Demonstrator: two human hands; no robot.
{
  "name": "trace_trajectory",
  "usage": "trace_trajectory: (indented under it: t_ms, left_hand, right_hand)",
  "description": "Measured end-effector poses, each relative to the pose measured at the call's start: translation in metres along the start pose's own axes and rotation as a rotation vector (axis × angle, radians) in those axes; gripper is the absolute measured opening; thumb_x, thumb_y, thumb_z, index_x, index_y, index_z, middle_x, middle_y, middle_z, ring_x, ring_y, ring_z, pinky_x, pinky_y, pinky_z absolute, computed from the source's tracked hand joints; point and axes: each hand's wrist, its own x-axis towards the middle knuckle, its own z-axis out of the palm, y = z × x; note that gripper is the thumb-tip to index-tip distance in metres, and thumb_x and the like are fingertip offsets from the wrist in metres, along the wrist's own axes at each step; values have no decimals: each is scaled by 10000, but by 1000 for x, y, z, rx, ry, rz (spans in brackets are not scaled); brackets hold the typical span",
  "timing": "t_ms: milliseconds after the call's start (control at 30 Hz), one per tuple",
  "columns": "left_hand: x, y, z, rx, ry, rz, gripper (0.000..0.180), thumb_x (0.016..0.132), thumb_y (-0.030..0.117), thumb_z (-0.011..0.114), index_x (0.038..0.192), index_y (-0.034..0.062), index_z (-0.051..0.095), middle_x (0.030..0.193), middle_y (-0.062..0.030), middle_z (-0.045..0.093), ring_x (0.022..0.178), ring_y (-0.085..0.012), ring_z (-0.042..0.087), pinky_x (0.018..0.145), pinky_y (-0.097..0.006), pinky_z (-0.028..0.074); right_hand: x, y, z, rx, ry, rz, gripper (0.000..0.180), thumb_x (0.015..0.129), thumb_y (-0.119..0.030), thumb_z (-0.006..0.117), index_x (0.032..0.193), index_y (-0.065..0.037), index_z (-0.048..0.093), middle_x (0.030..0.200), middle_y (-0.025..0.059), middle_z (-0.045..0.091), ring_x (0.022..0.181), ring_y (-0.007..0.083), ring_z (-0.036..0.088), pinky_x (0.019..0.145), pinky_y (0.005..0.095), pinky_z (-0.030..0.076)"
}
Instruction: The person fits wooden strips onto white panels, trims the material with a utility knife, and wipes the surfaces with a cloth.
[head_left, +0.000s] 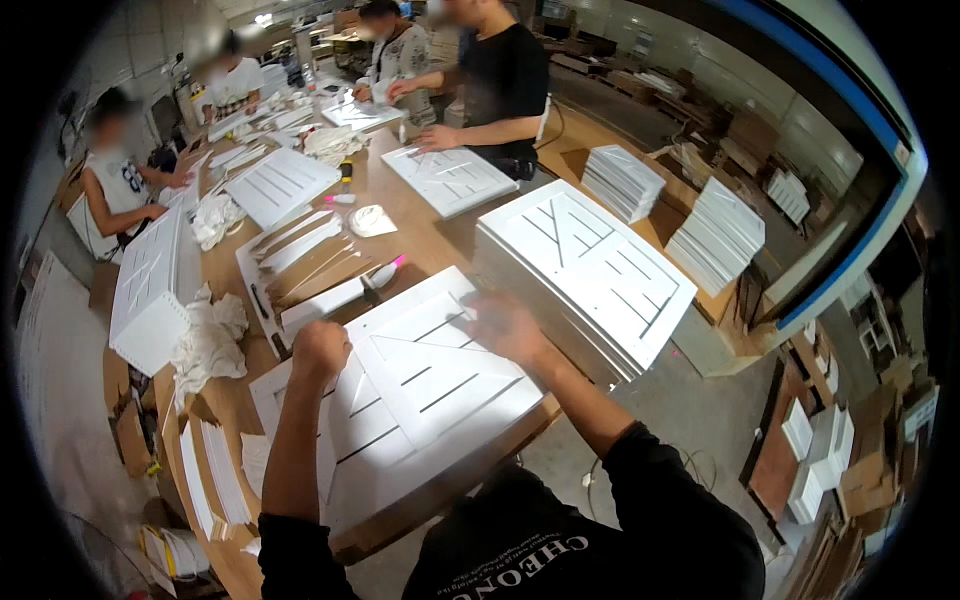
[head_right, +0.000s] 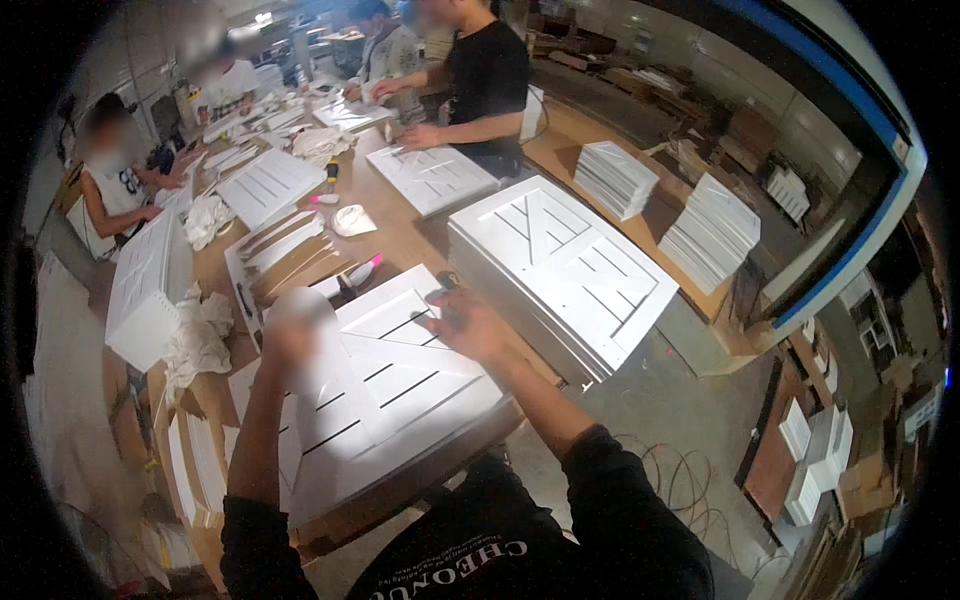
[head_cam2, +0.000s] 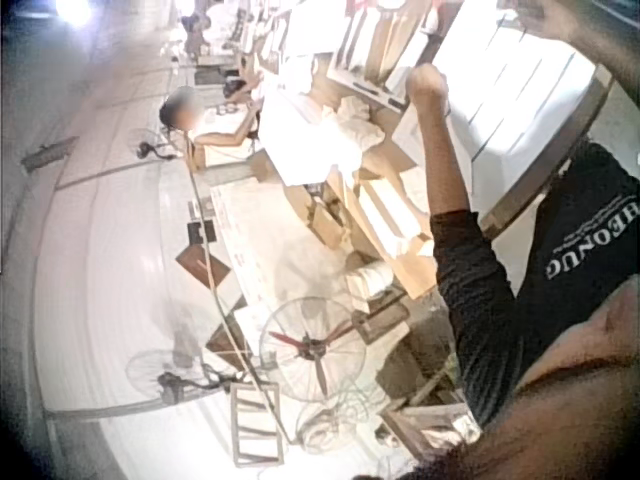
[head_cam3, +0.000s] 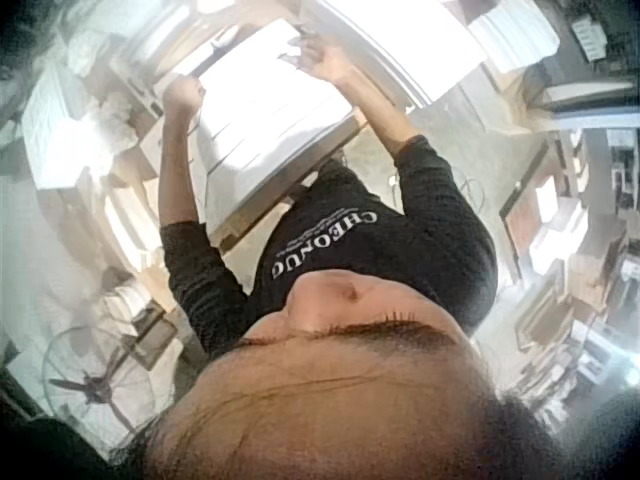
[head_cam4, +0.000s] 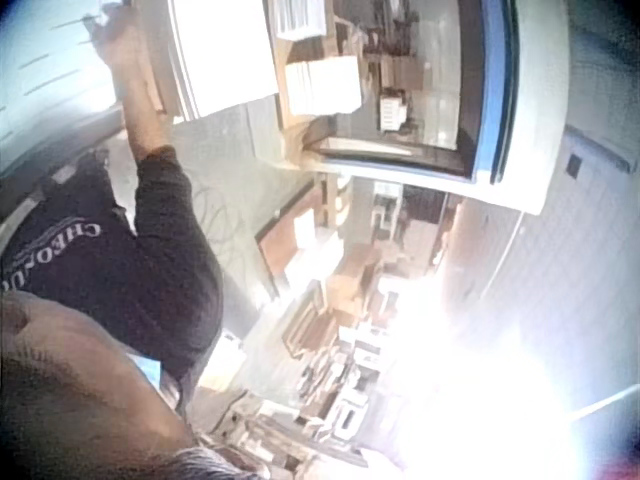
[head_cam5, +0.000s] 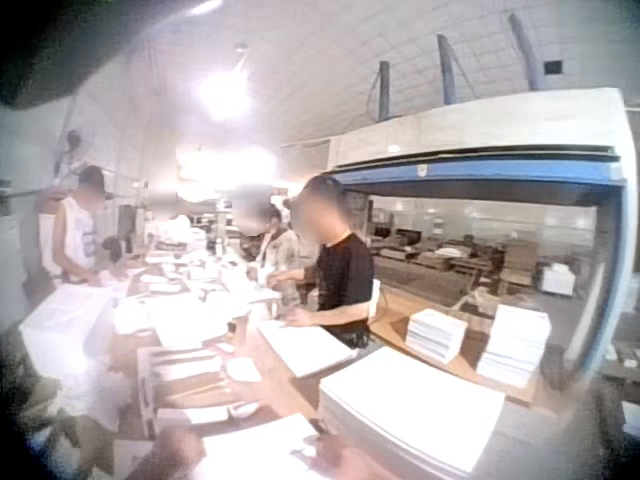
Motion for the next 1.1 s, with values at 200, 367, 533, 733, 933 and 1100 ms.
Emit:
trace_trajectory:
  t_ms: [200,367,533,733,933,1100]
  left_hand:
    - [2,8,-4,-150,-47,-198,130,762,168,601,705,56,635,679,-137,621,654,-311,614,608,-402,492]
    - [-21,-23,-17,-561,19,-441,214,815,230,593,717,40,601,621,-61,607,535,-158,558,523,-297,446]
    - [-16,-1,-43,-402,-129,-597,219,753,226,695,763,21,621,682,-84,634,590,-162,578,574,-300,456]
    - [-38,23,-25,-46,0,-95,233,768,123,611,992,71,653,1059,-150,599,1005,-303,560,861,-391,444]
    - [-36,52,-19,169,-39,-36,264,765,68,546,1009,79,645,1213,-169,513,1171,-352,455,986,-461,353]
    - [-34,54,-52,-58,19,-163,176,765,55,551,912,76,644,1091,-130,572,1096,-317,513,956,-460,371]
  right_hand:
    - [-6,2,0,20,46,80,330,726,-227,746,1009,-89,652,1050,127,618,1042,295,563,867,373,469]
    - [0,-11,5,24,66,21,334,725,-181,753,1004,-38,639,1024,139,618,970,259,592,828,343,472]
    - [-6,-2,-8,114,26,38,323,748,-92,720,1053,-52,623,1105,154,572,1035,279,564,865,335,461]
    - [-5,-11,-6,48,-2,55,333,762,-174,726,1054,-53,624,1133,162,575,1048,303,562,884,345,447]
    - [-4,-12,-10,150,-19,119,337,772,-189,721,1065,-56,623,1160,156,565,1082,298,542,895,351,439]
    - [0,-10,-9,134,-61,97,309,785,-150,705,1067,-56,620,1154,146,560,1081,288,538,891,346,440]
